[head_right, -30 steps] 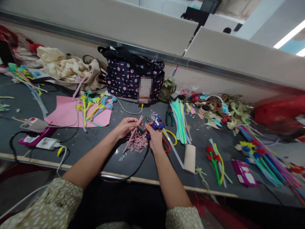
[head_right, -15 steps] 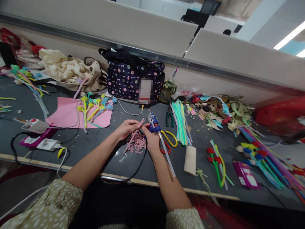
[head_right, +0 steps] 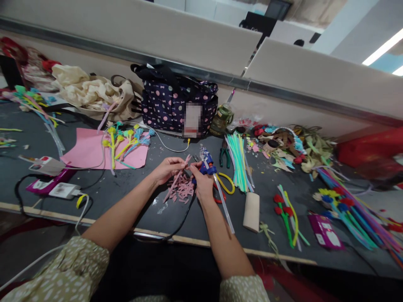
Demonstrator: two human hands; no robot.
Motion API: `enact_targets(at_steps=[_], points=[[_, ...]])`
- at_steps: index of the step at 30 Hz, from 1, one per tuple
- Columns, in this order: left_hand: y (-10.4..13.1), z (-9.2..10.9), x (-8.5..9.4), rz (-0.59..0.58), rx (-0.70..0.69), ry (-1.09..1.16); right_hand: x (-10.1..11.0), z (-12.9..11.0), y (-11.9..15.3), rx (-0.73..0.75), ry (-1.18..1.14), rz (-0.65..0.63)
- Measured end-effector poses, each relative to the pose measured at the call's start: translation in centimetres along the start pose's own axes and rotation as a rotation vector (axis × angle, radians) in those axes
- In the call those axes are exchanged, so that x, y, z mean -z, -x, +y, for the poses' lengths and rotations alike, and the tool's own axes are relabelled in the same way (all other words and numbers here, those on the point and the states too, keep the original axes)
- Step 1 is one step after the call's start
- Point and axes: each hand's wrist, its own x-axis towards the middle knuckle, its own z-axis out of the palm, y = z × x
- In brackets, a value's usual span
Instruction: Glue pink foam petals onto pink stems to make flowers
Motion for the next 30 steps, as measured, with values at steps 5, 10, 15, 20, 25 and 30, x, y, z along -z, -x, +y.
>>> enact_targets(at_steps=[5, 10, 15, 20, 25, 30], points=[[-0.2, -0.1, 0.4, -0.009, -0.026, -0.008, 0.6, -0.4, -0.5, 0.022, 0.027, 0.049], [-0.2, -0.1, 0.3, 0.025, -0.021, -0.041, 0.8, -0.8, -0.7, 0.047, -0.007, 0.070], [-0.1, -0.1, 0.2, 0.011, -0.003, -0.087, 0.8, -1.0, -0.6, 0.056, 0.020, 0.072], [-0.2, -0.5, 0.4, -0.059, 0.042, -0.128, 0.9, -0.8, -0.7, 0.106, 0.043, 0.095], [0.0, -0.5, 0.2, -0.102, 0.053, -0.166, 1.3, 0.0, -0.9, 0.135, 0.080, 0.074], [0.2, -0.2, -0.1, -0.104, 0.038, -0.187, 1.7, 0.5, -0.9, 0.141, 0.192, 0.032]])
